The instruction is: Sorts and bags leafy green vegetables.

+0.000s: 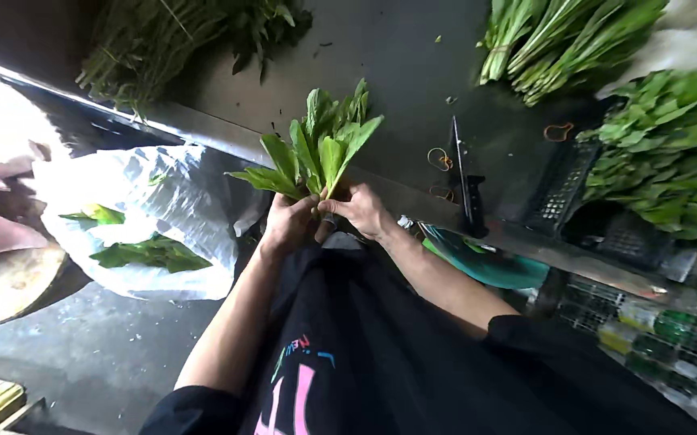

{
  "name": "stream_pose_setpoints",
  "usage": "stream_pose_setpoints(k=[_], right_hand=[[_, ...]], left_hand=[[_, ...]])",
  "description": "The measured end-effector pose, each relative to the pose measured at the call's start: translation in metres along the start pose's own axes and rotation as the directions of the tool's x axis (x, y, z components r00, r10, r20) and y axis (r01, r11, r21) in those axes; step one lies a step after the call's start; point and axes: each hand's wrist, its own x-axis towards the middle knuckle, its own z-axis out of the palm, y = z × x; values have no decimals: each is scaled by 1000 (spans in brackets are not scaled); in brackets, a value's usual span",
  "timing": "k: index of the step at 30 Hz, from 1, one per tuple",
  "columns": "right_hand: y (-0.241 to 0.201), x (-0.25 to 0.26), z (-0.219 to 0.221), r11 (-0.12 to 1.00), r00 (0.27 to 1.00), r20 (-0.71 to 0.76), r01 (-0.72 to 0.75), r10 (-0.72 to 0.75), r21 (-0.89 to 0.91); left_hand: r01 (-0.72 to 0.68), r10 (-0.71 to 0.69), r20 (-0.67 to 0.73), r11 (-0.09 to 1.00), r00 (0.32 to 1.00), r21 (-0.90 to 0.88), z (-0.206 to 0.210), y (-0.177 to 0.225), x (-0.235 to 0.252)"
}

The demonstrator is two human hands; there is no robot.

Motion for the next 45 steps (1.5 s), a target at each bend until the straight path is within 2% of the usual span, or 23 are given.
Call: stream_pose_setpoints(k=[5,8,11,15,18,21,24,26,29,31,33,35,37,38,39,41,45], right_hand=[[-11,-11,24,997,991,-131,15,-25,-77],[-11,-15,50,996,990,-108,86,-89,-34],[-12,-17,98,986,981,-100,169,-168,6],[-9,-24,183,939,928,-139,341,-344,-48],[-7,-30,239,922,920,-80,375,-383,-99],[-18,-30,276,910,927,57,374,-370,-178],[-22,-19,312,854,931,242,349,-272,-385],[-18,-5,339,771,928,338,327,-154,-546],[-3,16,374,635,931,345,198,116,-747],[3,19,387,605,927,329,159,181,-780],[-3,5,394,714,920,363,156,146,-683],[-11,-19,395,822,900,420,148,118,-550],[-15,-35,392,828,893,440,172,98,-534],[-14,-42,388,806,901,425,186,89,-562],[-10,-47,382,783,916,393,187,79,-593],[-2,-52,366,770,950,312,190,12,-609],[-4,-64,326,818,991,125,118,-56,-562]], left_hand=[[-1,-9,-53,980,999,-198,-12,11,-20],[-15,-12,-81,947,997,-321,-44,15,-35],[-76,27,-129,918,991,-389,-86,25,-58],[-220,75,-304,849,950,-480,-147,44,-98],[-337,116,-422,799,899,-499,-202,49,-132],[-455,213,-470,740,857,-495,-258,53,-177],[-492,299,-432,744,851,-452,-301,59,-228],[-495,334,-397,754,855,-432,-319,57,-257],[-518,342,-414,723,844,-458,-327,52,-285],[-520,345,-404,696,847,-496,-329,48,-293],[-490,329,-390,745,860,-452,-330,41,-296],[-410,289,-394,871,873,-271,-327,35,-292],[-316,271,-441,948,856,-30,-317,33,-276],[-292,277,-420,956,864,31,-312,30,-267],[-296,286,-380,955,879,34,-307,27,-258],[-322,291,-267,943,919,-81,-294,26,-242],[-273,254,-105,929,962,-250,-269,25,-215]])
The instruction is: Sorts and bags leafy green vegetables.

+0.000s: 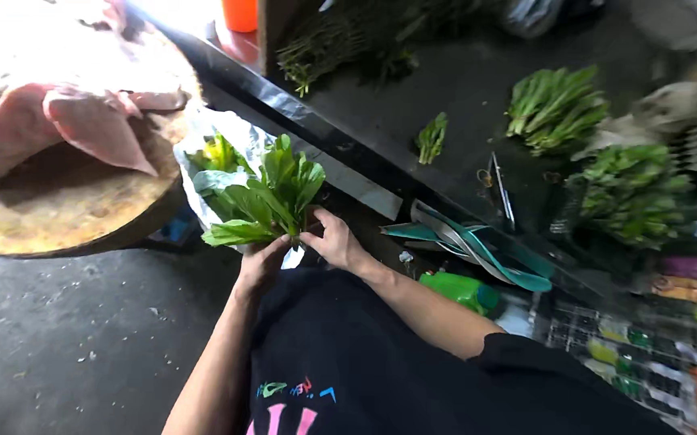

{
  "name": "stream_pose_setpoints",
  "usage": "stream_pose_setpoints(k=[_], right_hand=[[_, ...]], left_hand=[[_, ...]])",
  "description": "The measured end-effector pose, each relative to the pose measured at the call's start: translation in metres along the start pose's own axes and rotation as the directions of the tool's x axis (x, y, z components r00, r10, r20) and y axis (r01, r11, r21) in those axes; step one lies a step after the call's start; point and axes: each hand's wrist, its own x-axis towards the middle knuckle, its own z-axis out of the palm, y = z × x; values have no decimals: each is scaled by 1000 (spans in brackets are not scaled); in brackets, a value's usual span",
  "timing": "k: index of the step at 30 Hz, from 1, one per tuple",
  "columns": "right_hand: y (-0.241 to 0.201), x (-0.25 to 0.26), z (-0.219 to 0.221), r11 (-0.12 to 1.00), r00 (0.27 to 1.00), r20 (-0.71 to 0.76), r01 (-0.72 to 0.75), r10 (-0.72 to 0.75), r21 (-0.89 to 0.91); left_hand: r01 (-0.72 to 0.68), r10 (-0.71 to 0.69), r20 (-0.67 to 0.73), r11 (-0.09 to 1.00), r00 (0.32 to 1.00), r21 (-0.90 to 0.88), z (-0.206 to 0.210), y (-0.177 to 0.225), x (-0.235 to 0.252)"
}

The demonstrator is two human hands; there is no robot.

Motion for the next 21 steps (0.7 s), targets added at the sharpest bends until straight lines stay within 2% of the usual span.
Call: stream_pose_setpoints(k=[7,9,10,12,13,15,17,18,20,21], right_hand=[[30,-24,-37,981,949,-276,-110,152,162],[38,-28,-40,987,935,-327,-104,140,126],[42,-30,-42,991,938,-321,-113,130,71],[39,-33,-53,975,966,-178,-206,189,-80],[35,-33,-60,957,969,-72,-247,238,-152],[36,-30,-73,946,966,73,-225,248,-233],[45,-26,-90,968,970,145,-168,196,-186],[51,-23,-102,986,980,137,-130,144,-107],[67,-11,-132,998,992,114,-55,50,37],[76,-3,-151,995,995,83,-59,52,83]], left_hand=[[95,-107,105,990,989,108,58,-23,33],[103,-128,143,980,981,170,66,-34,42],[121,-153,148,971,977,208,71,-40,46],[210,-250,144,946,957,247,87,-48,51],[265,-304,165,938,938,223,94,-52,53],[340,-363,216,930,906,137,101,-62,58],[328,-345,238,938,908,108,105,-69,65],[312,-327,204,944,923,103,111,-71,70],[312,-321,67,943,945,118,122,-75,84],[326,-330,5,935,944,138,128,-77,92]])
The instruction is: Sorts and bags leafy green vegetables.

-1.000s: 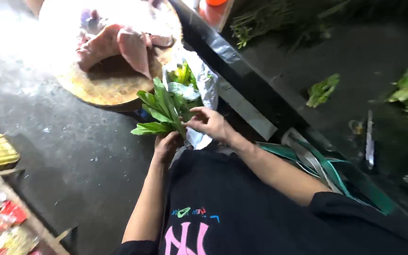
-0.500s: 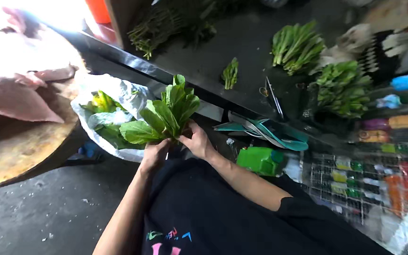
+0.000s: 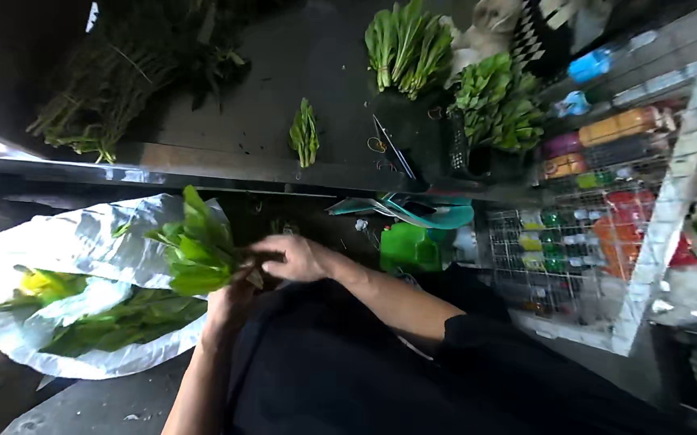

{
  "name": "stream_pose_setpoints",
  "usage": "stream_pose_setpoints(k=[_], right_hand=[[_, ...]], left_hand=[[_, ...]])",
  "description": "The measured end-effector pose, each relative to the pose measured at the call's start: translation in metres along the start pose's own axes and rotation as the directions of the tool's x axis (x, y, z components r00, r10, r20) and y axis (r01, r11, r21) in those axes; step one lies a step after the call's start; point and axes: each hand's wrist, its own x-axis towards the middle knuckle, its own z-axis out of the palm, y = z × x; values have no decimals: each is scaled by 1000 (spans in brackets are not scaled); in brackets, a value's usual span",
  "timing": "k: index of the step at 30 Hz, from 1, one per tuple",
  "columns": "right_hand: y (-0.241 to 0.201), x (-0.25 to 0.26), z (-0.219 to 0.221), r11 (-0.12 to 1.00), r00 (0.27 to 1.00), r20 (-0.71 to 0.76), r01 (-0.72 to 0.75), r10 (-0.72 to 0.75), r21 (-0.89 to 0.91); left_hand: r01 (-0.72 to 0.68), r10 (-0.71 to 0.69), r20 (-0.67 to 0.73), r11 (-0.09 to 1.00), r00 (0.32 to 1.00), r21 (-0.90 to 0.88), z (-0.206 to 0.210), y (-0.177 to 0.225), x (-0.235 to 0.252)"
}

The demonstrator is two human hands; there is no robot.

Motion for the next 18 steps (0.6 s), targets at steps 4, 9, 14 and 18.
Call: stream_pose_setpoints(k=[4,9,14,18], right_hand=[[57,51,-85,969,898,-429,-185,101,-161],[112,99,-153,837,779,-550,-493,302,-238],[131,82,-179,893,739,-502,-384,449,233],[156,55,-200,806,795,-442,-97,416,584]], left_hand=[[11,-5,-107,998,994,59,27,0,33],[-48,61,-111,992,992,115,67,-10,65],[-111,111,-176,994,978,9,102,-14,89],[-104,99,-193,994,976,-16,117,-17,105]])
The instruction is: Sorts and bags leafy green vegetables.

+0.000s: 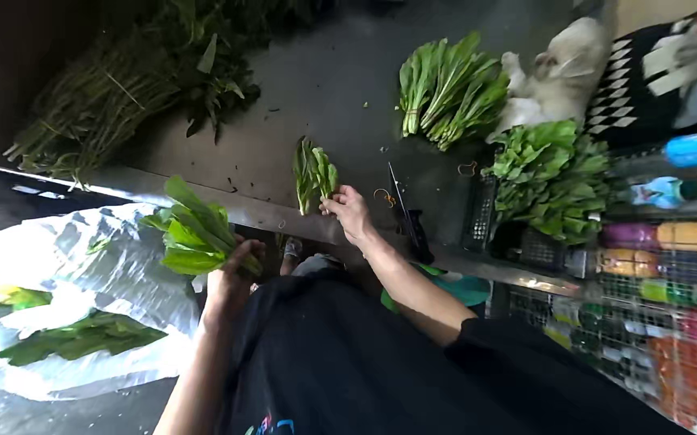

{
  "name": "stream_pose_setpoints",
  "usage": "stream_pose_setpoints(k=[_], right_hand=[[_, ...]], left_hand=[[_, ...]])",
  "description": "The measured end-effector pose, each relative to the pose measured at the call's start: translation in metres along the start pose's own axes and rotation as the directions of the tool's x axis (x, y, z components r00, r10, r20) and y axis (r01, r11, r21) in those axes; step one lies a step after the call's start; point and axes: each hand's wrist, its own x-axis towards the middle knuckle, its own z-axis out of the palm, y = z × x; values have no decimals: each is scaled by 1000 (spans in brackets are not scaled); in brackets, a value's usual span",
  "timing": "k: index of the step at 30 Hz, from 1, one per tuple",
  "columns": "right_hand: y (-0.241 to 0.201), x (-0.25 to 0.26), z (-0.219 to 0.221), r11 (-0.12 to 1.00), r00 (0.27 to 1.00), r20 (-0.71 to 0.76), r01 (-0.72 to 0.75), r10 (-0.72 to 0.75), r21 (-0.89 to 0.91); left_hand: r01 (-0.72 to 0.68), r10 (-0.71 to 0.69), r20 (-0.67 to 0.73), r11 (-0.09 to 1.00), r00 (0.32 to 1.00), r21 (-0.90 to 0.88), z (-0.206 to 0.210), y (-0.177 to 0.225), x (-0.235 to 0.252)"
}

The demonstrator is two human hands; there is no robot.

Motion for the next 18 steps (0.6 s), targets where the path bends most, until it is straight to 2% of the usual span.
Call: stream_pose_setpoints(k=[5,9,12,13,15,18], right_hand=[[-20,-15,-24,974,993,116,6,-34,227],[-31,-26,-32,919,984,175,-52,-19,392],[-27,-23,-31,906,987,162,-72,4,416],[-23,-18,-29,939,990,139,-59,11,339],[-14,-4,-21,999,998,59,-30,27,39],[-13,12,4,927,996,-54,-88,73,-365]], left_hand=[[25,-28,41,998,999,64,17,2,11],[4,-13,112,996,994,85,30,4,17],[-11,-4,133,994,991,107,31,6,16],[-18,2,137,994,991,112,29,6,15],[-31,15,120,990,993,135,20,8,9],[-37,25,85,988,996,152,0,10,-2]])
